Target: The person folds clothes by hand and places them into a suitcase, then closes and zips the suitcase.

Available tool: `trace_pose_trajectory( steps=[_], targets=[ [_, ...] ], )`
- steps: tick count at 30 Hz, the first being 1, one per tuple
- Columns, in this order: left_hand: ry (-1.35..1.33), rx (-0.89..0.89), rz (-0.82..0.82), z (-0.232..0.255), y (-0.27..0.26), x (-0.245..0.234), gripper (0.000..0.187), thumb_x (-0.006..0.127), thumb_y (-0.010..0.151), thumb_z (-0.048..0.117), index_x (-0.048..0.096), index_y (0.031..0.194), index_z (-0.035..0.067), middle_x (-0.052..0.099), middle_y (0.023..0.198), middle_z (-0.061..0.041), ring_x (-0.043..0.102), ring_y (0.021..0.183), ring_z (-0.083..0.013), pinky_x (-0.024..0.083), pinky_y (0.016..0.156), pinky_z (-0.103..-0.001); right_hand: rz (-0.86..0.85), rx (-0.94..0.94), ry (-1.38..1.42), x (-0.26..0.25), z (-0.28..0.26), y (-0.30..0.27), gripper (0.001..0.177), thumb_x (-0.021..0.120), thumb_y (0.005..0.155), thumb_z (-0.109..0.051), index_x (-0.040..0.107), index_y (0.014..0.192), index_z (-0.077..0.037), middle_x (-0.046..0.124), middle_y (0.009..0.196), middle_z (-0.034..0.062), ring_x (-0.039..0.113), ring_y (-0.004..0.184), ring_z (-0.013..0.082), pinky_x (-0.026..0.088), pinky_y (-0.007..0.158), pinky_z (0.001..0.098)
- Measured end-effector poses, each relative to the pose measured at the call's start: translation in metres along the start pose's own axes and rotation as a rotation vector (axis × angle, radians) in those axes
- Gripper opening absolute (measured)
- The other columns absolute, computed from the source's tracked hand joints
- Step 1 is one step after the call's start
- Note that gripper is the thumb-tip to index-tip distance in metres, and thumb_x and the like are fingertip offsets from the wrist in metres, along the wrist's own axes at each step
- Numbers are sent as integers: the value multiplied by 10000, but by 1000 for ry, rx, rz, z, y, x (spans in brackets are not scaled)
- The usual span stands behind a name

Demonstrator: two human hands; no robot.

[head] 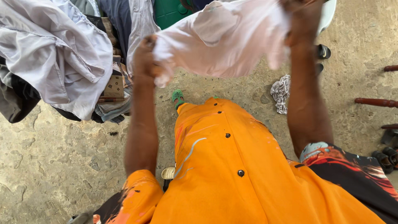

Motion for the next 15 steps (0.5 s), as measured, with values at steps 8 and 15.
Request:
trace_pose_trajectory(
  steps=[8, 15],
  targets=[
    [-196, 345, -266, -14, -51, 107, 211, 628, 1065, 156, 564, 1219, 27, 649, 1017, -56, 630, 776, -97, 558, 660, -220, -289, -145, -215, 159, -30, -93, 119, 685, 1025, -53, 749, 1113, -6, 773, 910, 95, 719, 760, 148, 587, 658, 288],
    [26, 502, -227, 19, -74, 74, 368, 629, 1015, -1, 450, 1328, 75, 710, 929, -70, 734, 825, -120, 601, 708, -244, -362, -294, -366, 186, -67, -101, 196, 730, 975, -43, 723, 1155, 32, 761, 999, 171, 768, 863, 258, 598, 730, 328]
  ],
)
Point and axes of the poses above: each hand's wrist, its own y-axis towards the middle knuckle, its own x-axis out of the palm, z = x × y, the point moved 4 cm from there along y, towards the middle knuckle
